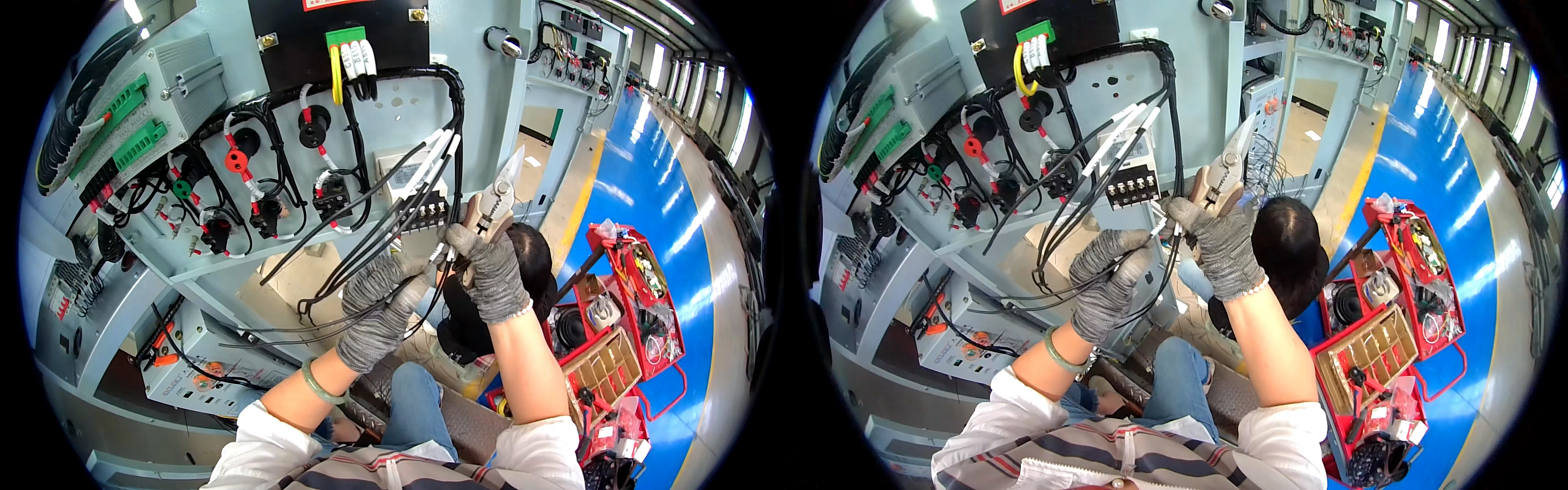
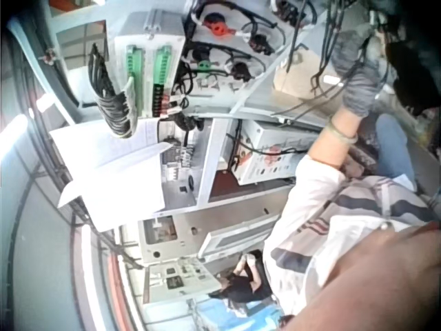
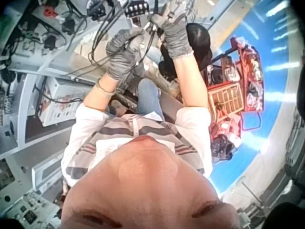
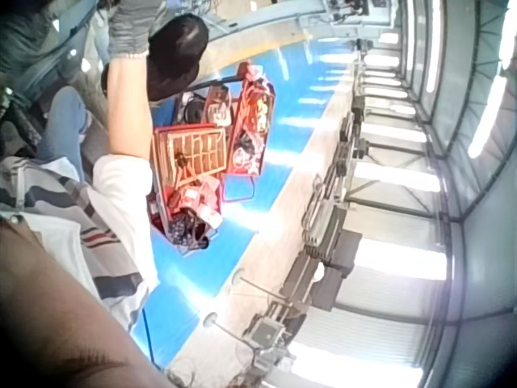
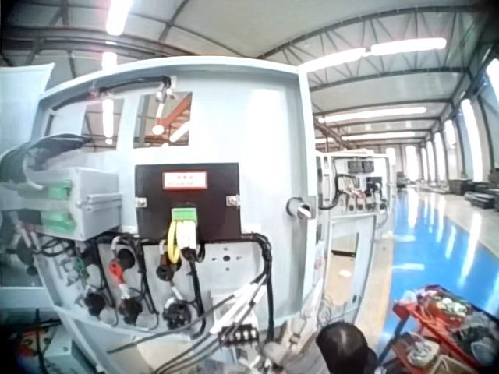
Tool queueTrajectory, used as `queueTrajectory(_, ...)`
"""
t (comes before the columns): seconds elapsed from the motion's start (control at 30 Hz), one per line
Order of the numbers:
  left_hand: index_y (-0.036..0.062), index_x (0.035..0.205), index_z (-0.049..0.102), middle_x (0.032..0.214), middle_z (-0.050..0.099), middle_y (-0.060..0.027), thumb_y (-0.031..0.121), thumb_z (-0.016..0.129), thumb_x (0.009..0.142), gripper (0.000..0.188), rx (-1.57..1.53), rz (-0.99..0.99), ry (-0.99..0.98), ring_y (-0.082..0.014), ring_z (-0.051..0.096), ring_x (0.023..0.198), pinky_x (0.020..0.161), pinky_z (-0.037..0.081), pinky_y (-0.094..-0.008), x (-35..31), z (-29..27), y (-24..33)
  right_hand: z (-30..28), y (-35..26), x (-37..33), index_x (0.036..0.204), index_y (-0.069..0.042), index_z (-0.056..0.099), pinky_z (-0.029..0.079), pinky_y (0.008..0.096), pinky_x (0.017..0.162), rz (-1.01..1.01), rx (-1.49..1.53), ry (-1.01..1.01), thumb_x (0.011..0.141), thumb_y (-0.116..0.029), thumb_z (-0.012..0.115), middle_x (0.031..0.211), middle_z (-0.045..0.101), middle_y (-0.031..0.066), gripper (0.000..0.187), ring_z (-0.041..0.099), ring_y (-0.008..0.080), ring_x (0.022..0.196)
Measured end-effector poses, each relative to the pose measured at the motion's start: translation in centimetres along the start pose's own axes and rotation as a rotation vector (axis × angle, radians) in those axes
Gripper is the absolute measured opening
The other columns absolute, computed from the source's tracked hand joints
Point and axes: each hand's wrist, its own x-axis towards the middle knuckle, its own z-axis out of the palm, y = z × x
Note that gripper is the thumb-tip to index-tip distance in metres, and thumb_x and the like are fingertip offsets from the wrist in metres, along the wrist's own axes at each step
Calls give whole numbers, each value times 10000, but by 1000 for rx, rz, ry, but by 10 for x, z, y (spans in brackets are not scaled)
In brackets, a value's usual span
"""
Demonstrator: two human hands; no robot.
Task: The person strips and crimps wires inside an open electrical cabinet, then secures them with a screwdriver. The person uses pliers, crimping pliers, and a screwdriver to prepare and connect wires to terminal blocks.
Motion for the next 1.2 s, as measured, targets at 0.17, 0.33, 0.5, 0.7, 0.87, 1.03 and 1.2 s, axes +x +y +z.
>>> queueTrajectory(0.17, -6, 860, 638, 799, 636, -85, 47, 643, 741, 129, 152, 125, -30, -176, 599, 718, 684, 472, -281, 2, -6, 1, 5, -2, -1, 945, -12, 540, 473, 221, 561, 69, 129, -84, 759, -92, 660, 759, 583, 54, 235, 567, 122, 639)
queueTrajectory(0.33, -1, 859, 637, 806, 640, -92, 50, 635, 746, 123, 242, 253, -56, -199, 603, 722, 690, 472, -296, 5, -7, 4, -2, 1, -1, 967, -26, 539, 484, 230, 576, 57, 45, -65, 743, -89, 672, 818, 585, 64, 268, 577, 127, 671)
queueTrajectory(0.5, 0, 870, 629, 813, 639, -96, 54, 618, 757, 126, 266, 222, -91, -209, 602, 735, 693, 470, -303, 4, -9, 3, 4, -2, -3, 971, -26, 540, 501, 251, 585, 35, 99, -32, 716, -86, 693, 855, 587, 71, 304, 588, 130, 710)
queueTrajectory(0.7, 52, 967, 598, 895, 624, -91, 20, 593, 766, 203, 44, -18, -91, -221, 591, 786, 707, 462, -306, -2, -10, 1, 3, -6, -3, 965, -24, 537, 506, 262, 584, 58, 77, -38, 705, -67, 692, 841, 589, 68, 306, 590, 141, 694)
queueTrajectory(0.87, -21, 1007, 604, 889, 635, -120, 90, 577, 824, 216, -156, -120, 24, -173, 600, 784, 719, 485, -290, -8, -3, -4, 9, -8, -4, 921, -20, 549, 494, 256, 562, 48, 109, -13, 705, -97, 696, 770, 590, 58, 273, 587, 147, 658)
queueTrajectory(1.03, -35, 1003, 600, 890, 624, -128, 142, 549, 851, 238, -103, -93, 31, -188, 600, 791, 730, 487, -304, -11, -1, -2, 7, -5, -2, 891, -17, 555, 478, 255, 540, 26, 51, -76, 714, -147, 695, 744, 587, 61, 260, 575, 152, 605)
queueTrajectory(1.2, -39, 937, 598, 969, 581, -139, 188, 561, 845, 248, -13, 81, 32, -182, 571, 787, 715, 476, -291, -1, -3, -9, 10, -7, -4, 873, -12, 556, 459, 243, 533, 23, 54, -32, 720, -147, 691, 723, 588, 67, 245, 576, 151, 593)
